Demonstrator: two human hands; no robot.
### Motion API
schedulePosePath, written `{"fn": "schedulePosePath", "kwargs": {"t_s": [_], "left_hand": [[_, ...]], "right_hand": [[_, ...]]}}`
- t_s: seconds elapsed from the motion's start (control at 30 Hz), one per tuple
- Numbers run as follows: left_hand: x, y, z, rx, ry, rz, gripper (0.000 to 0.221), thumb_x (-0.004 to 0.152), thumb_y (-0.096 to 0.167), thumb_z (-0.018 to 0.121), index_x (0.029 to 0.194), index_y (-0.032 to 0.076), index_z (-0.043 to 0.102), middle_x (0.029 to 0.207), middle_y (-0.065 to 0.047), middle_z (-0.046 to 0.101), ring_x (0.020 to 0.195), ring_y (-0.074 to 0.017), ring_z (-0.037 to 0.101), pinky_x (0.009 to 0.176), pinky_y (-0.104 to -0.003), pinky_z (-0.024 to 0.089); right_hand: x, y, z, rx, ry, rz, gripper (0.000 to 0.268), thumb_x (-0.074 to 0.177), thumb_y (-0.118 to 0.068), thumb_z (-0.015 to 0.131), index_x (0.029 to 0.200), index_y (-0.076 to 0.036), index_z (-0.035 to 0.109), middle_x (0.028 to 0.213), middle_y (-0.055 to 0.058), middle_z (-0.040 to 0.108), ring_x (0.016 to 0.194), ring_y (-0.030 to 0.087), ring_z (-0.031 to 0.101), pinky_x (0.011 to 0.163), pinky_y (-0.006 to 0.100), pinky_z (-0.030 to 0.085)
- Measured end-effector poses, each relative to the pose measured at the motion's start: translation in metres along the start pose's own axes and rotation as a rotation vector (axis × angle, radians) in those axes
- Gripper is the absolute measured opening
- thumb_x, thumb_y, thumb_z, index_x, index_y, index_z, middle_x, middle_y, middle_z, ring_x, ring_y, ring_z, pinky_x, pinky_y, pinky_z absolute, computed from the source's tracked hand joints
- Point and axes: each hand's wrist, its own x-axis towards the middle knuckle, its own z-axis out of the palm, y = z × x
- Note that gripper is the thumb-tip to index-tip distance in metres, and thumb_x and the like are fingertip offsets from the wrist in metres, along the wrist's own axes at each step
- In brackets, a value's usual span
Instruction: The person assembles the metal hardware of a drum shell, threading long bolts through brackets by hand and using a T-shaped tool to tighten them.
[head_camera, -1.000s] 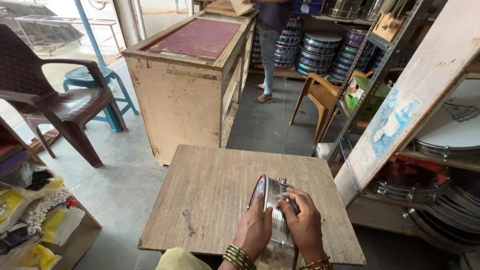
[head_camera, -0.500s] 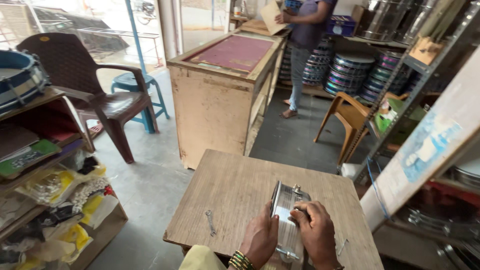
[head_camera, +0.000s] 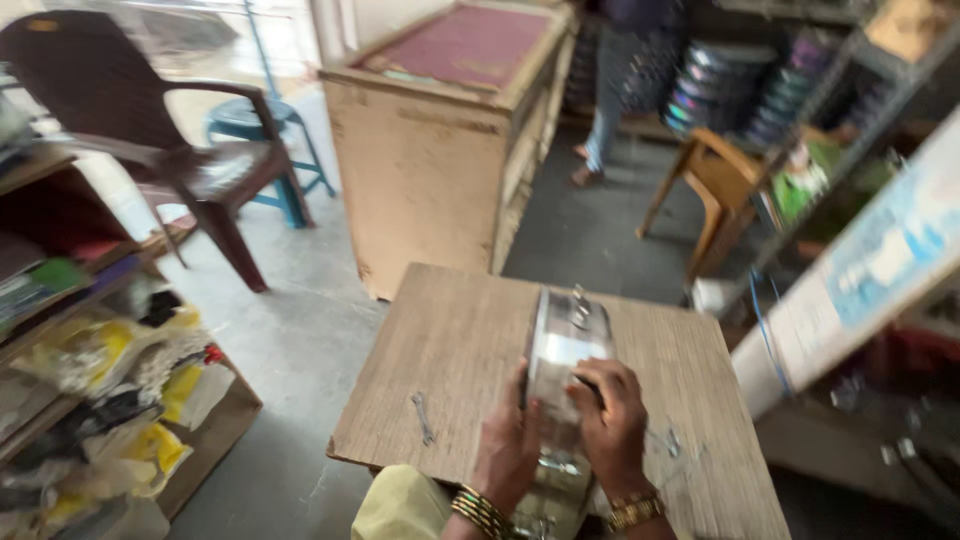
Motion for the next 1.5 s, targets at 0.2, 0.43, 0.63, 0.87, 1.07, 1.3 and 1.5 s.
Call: {"fn": "schedulePosePath", "kwargs": {"t_s": [0.2,0.43,0.63,0.87,1.07,1.3,1.5], "left_hand": [[0.026,-0.016,-0.004,0.252,0.048,0.200,0.046,0.106,0.022,0.051,0.147,0.001,0.042,0.112,-0.030,0.070,0.095,-0.0390,0.072,0.072,-0.046,0.057],[0.034,0.019,0.006,0.301,-0.035,-0.094,0.055,0.102,0.022,0.043,0.155,0.008,0.035,0.072,-0.017,0.069,0.057,-0.0256,0.068,0.052,-0.043,0.051],[0.032,0.028,0.002,0.298,0.026,-0.117,0.054,0.102,0.024,0.046,0.153,0.008,0.038,0.065,-0.012,0.065,0.053,-0.0212,0.066,0.048,-0.040,0.050],[0.031,0.038,0.003,0.314,0.024,-0.153,0.054,0.102,0.025,0.044,0.153,0.008,0.039,0.063,-0.009,0.065,0.053,-0.0187,0.066,0.047,-0.038,0.051],[0.030,0.037,0.009,0.402,0.023,-0.105,0.053,0.102,0.024,0.045,0.152,0.009,0.040,0.066,-0.010,0.065,0.055,-0.0202,0.067,0.049,-0.037,0.050],[0.036,0.034,0.016,0.339,-0.007,-0.236,0.053,0.100,0.024,0.045,0.152,0.014,0.042,0.059,-0.014,0.065,0.052,-0.0219,0.067,0.051,-0.040,0.050],[0.042,0.022,0.017,0.322,0.035,-0.265,0.054,0.101,0.028,0.046,0.153,0.017,0.043,0.060,-0.014,0.069,0.051,-0.0218,0.069,0.054,-0.039,0.054]], "right_hand": [[0.003,0.002,0.010,0.106,-0.017,0.083,0.021,0.085,-0.004,0.075,0.106,-0.004,0.072,0.114,0.009,0.068,0.114,0.027,0.065,0.093,0.035,0.060],[-0.031,0.026,-0.004,0.119,0.114,0.080,0.022,0.099,-0.008,0.062,0.121,-0.004,0.066,0.129,0.012,0.068,0.124,0.030,0.066,0.103,0.040,0.057],[-0.122,0.149,-0.020,-0.188,-0.043,0.419,0.026,0.095,-0.014,0.062,0.118,-0.004,0.068,0.118,0.017,0.069,0.112,0.035,0.064,0.097,0.042,0.052],[-0.202,0.319,-0.071,-0.450,-0.087,1.028,0.021,0.090,-0.009,0.067,0.109,-0.005,0.076,0.105,0.016,0.071,0.093,0.034,0.067,0.080,0.042,0.052],[-0.196,0.365,-0.073,0.037,0.176,1.602,0.027,0.092,-0.013,0.064,0.113,0.000,0.072,0.093,0.021,0.073,0.088,0.042,0.072,0.071,0.051,0.056],[-0.164,0.375,-0.056,-0.639,-0.193,1.379,0.058,0.079,-0.052,0.075,0.114,-0.006,0.072,0.118,0.025,0.071,0.111,0.045,0.068,0.091,0.051,0.056],[-0.154,0.373,-0.053,-0.609,-0.272,1.462,0.050,0.082,-0.040,0.078,0.116,-0.004,0.074,0.119,0.023,0.076,0.111,0.041,0.073,0.093,0.052,0.059]]}}
